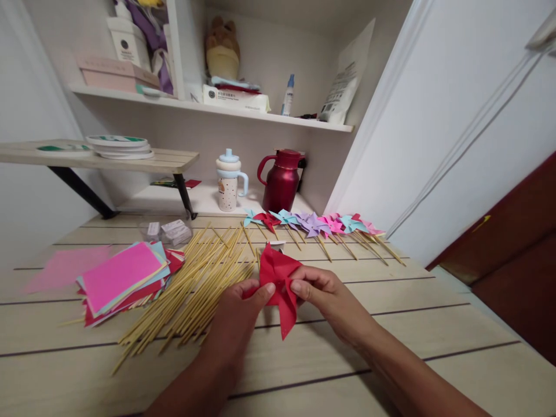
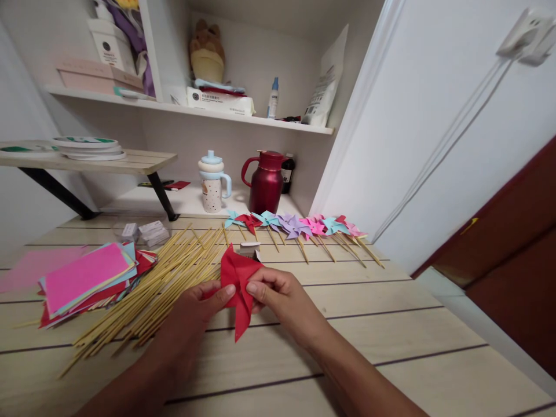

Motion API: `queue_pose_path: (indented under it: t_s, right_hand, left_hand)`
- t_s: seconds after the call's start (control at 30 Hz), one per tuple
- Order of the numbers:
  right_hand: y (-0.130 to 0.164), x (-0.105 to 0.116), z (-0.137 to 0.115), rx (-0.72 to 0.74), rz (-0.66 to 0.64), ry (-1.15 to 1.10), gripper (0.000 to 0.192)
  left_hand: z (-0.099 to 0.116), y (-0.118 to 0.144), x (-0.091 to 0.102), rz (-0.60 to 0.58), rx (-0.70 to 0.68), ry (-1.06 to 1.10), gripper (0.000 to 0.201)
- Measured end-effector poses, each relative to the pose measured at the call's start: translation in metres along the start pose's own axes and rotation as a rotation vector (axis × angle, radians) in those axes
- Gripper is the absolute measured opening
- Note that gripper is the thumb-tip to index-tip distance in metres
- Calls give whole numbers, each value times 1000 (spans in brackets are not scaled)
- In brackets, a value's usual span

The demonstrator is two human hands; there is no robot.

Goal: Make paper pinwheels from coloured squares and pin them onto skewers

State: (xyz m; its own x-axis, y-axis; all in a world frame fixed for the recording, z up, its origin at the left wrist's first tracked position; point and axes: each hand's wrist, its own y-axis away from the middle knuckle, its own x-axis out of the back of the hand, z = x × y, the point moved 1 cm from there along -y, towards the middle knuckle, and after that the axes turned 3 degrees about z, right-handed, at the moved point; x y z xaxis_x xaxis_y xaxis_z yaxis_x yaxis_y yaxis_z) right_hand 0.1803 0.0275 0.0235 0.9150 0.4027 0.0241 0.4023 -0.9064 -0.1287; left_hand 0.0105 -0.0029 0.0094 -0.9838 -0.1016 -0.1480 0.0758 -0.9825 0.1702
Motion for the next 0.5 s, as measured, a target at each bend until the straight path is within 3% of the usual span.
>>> queue_pose_path:
  t_s: [0.17, 0.27, 0.4, 0.5]
  right_hand:
    - [-1, 0, 0, -20, 55, 34, 17]
    - [-2, 0, 1, -32, 108, 21, 27]
    - [-3, 1, 2, -14, 142, 50, 14]
    - [-3, 1, 3, -30, 136, 21, 15]
  left_hand:
    - [0, 1, -1, 54, 21, -37, 34]
    - [2, 0, -2, 60, 61, -16, 35]
    - [5, 1, -3, 88, 77, -17, 32]
    - [5, 1, -4, 82, 81, -5, 31]
